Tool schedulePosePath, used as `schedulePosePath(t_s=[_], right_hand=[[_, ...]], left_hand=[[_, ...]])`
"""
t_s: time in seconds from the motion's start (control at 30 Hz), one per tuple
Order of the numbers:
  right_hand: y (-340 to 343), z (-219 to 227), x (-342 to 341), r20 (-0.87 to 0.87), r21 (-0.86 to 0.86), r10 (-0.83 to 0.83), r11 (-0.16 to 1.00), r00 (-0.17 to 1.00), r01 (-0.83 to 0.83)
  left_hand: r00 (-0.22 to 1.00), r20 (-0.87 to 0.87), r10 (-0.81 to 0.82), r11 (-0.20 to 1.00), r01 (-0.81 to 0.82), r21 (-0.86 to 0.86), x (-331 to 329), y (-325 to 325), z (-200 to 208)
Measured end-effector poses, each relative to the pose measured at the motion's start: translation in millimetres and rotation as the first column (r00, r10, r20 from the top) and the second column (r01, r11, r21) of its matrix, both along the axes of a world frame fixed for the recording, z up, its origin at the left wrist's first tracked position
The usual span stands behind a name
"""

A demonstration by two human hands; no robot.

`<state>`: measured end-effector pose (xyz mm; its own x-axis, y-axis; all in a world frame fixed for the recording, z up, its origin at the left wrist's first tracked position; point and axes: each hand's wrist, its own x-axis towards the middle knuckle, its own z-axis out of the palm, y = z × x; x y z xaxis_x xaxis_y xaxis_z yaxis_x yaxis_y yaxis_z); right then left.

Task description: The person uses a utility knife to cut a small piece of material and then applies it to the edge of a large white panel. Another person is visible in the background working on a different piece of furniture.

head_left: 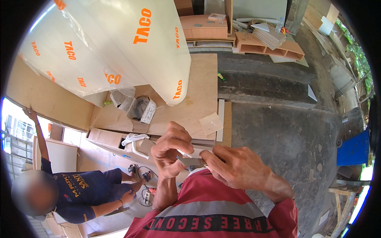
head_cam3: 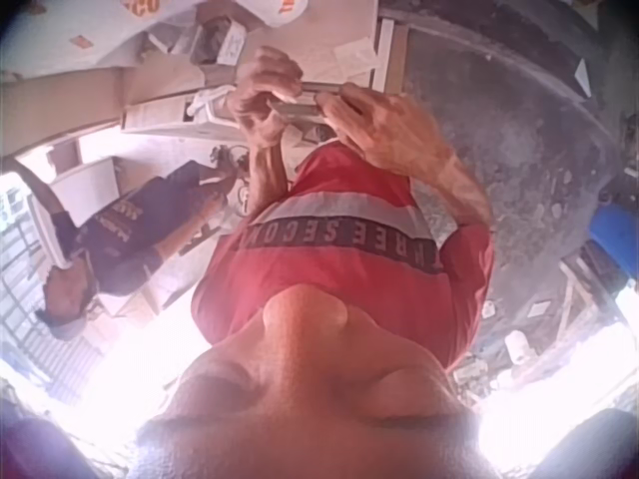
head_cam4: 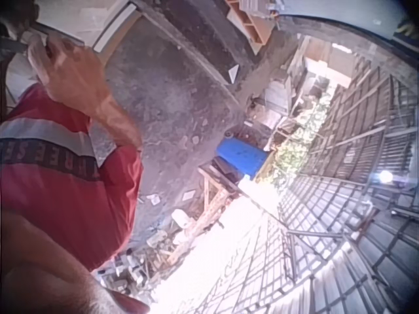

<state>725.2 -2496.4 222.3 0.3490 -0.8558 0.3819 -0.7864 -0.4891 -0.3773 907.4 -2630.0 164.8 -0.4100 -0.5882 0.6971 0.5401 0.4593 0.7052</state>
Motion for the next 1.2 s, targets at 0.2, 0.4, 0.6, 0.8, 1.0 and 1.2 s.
schedulePosePath(t_s=[0.2, 0.4, 0.6, 0.8, 1.0, 1.2], right_hand=[[-1.0, 0.0, -1.2, 0.064, 0.039, -0.014, 0.999, 0.998, 0.012], [-2.7, -2.0, 0.1, 0.061, 0.042, -0.032, 0.999, 0.998, 0.030], [-5.2, -7.1, 4.1, 0.097, -0.028, -0.058, 0.998, 0.994, 0.061], [-5.1, -5.7, 5.9, 0.093, 0.063, -0.074, 0.996, 0.993, 0.069], [-5.4, -9.2, 11.0, 0.549, 0.267, -0.079, 0.960, 0.832, -0.085], [-3.1, -8.0, 13.4, 0.656, 0.341, -0.104, 0.925, 0.748, -0.171]], left_hand=[[0.999, 0.033, 0.026, 0.999, -0.025, -0.043, -0.5, -3.9, 0.1], [0.998, 0.061, 0.028, 0.999, -0.026, -0.035, -0.1, -6.4, 2.1], [0.997, 0.075, 0.015, 0.999, -0.013, -0.031, -0.5, -9.1, 3.0], [0.995, 0.098, 0.031, 0.998, -0.027, -0.049, -0.4, -12.9, 2.4], [0.999, 0.026, -0.046, 0.994, 0.044, 0.098, -9.2, -4.8, -4.6], [0.998, -0.004, -0.070, 0.988, 0.069, 0.140, -9.3, -6.8, -4.3]])
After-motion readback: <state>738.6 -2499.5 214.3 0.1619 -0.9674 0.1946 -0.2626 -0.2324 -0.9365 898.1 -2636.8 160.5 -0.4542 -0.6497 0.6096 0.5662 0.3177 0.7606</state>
